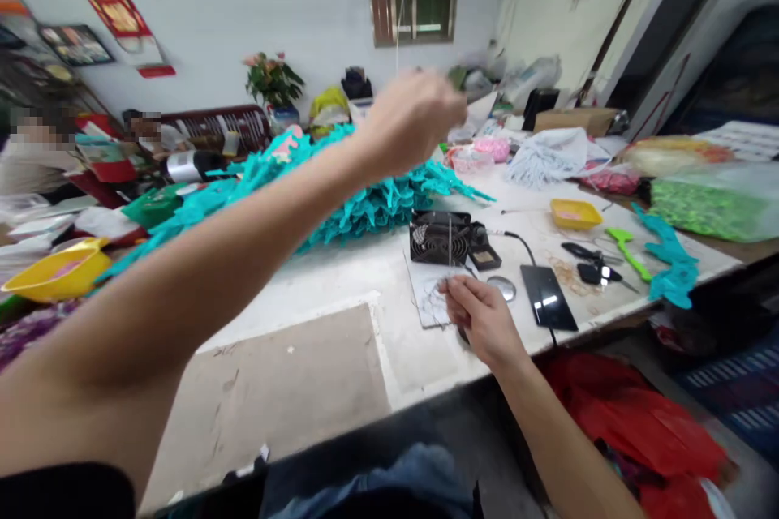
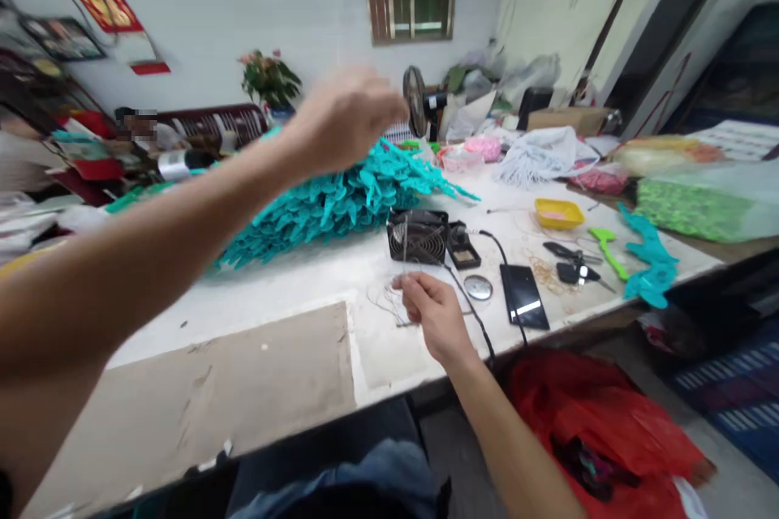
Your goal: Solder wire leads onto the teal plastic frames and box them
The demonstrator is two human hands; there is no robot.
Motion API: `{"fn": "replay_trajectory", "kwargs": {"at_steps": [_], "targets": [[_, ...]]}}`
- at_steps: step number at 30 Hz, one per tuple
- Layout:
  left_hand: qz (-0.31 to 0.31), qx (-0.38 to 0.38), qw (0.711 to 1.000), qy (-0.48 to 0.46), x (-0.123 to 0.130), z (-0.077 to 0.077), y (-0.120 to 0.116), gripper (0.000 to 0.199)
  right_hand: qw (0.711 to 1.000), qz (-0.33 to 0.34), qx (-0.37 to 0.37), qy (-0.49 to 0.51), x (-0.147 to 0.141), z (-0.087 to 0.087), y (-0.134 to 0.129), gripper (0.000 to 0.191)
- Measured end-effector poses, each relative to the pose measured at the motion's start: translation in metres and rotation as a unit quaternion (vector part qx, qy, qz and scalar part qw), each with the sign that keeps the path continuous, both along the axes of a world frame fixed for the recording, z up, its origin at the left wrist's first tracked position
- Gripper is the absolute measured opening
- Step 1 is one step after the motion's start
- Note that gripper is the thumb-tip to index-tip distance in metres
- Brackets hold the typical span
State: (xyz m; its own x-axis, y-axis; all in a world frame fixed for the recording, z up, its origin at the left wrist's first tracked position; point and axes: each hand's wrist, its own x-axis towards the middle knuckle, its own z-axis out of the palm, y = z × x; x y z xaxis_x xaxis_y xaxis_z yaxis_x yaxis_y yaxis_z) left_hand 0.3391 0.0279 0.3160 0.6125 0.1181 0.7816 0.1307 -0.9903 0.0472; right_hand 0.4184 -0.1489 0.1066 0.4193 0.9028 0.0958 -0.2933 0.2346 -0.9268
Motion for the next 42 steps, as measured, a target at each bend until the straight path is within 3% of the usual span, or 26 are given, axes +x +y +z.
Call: {"fn": "replay_trajectory", "kwargs": {"at_steps": [3,6,8,10,12,15,18,22,24,27,28,30,32,33,35,37,39,42], "targets": [[-0.032,0.098,0.995,0.020,-0.013,-0.032,0.000,0.023,0.994,-0.095,0.047,0.018,0.026,0.023,-0.001,0.030],[-0.029,0.165,0.986,0.014,-0.024,-0.045,-0.001,0.030,0.975,-0.174,0.139,0.010,0.045,0.074,0.019,0.025],[-0.027,0.199,0.979,0.020,-0.029,-0.046,-0.006,0.032,0.970,-0.164,0.180,-0.012,0.048,0.120,0.043,0.023],[-0.031,0.229,0.972,0.031,-0.032,-0.046,-0.012,0.033,0.976,-0.098,0.188,-0.041,0.042,0.163,0.068,0.022],[-0.043,0.254,0.965,0.047,-0.032,-0.046,-0.016,0.034,0.980,-0.031,0.183,-0.065,0.028,0.193,0.087,0.021],[-0.080,0.275,0.956,0.061,-0.031,-0.048,-0.016,0.033,0.980,0.015,0.180,-0.079,0.007,0.206,0.099,0.019],[-0.127,0.294,0.946,0.051,-0.031,-0.052,-0.018,0.028,0.977,0.013,0.194,-0.089,-0.003,0.195,0.094,0.024],[-0.181,0.316,0.931,0.034,-0.033,-0.052,-0.032,0.023,0.960,-0.007,0.255,-0.118,0.005,0.185,0.080,0.032],[-0.175,0.266,0.947,-0.046,-0.032,-0.035,-0.036,0.015,0.954,-0.027,0.272,-0.122,0.013,0.186,0.075,0.032],[-0.120,0.044,0.966,-0.227,-0.019,0.024,-0.031,0.022,0.958,-0.036,0.256,-0.127,0.022,0.185,0.071,0.033],[-0.118,-0.055,0.958,-0.257,-0.013,0.049,-0.026,0.025,0.960,-0.032,0.244,-0.133,0.024,0.183,0.071,0.033],[-0.173,-0.251,0.926,-0.221,0.002,0.099,-0.017,0.023,0.965,-0.025,0.215,-0.148,0.031,0.180,0.074,0.035],[-0.222,-0.348,0.886,-0.212,0.015,0.135,-0.009,0.016,0.970,-0.029,0.183,-0.154,0.041,0.185,0.080,0.034],[-0.238,-0.368,0.872,-0.219,0.020,0.145,-0.006,0.014,0.973,-0.033,0.169,-0.153,0.048,0.193,0.084,0.032],[-0.253,-0.365,0.860,-0.250,0.027,0.152,-0.001,0.013,0.976,-0.050,0.154,-0.147,0.064,0.223,0.093,0.026],[-0.253,-0.338,0.864,-0.276,0.033,0.146,0.004,0.011,0.974,-0.075,0.161,-0.142,0.079,0.269,0.103,0.024],[-0.234,-0.297,0.879,-0.291,0.039,0.139,0.012,0.008,0.968,-0.100,0.184,-0.139,0.085,0.325,0.114,0.025],[-0.158,-0.196,0.922,-0.293,0.049,0.135,0.027,0.007,0.957,-0.121,0.221,-0.143,0.075,0.401,0.129,0.021]]}}
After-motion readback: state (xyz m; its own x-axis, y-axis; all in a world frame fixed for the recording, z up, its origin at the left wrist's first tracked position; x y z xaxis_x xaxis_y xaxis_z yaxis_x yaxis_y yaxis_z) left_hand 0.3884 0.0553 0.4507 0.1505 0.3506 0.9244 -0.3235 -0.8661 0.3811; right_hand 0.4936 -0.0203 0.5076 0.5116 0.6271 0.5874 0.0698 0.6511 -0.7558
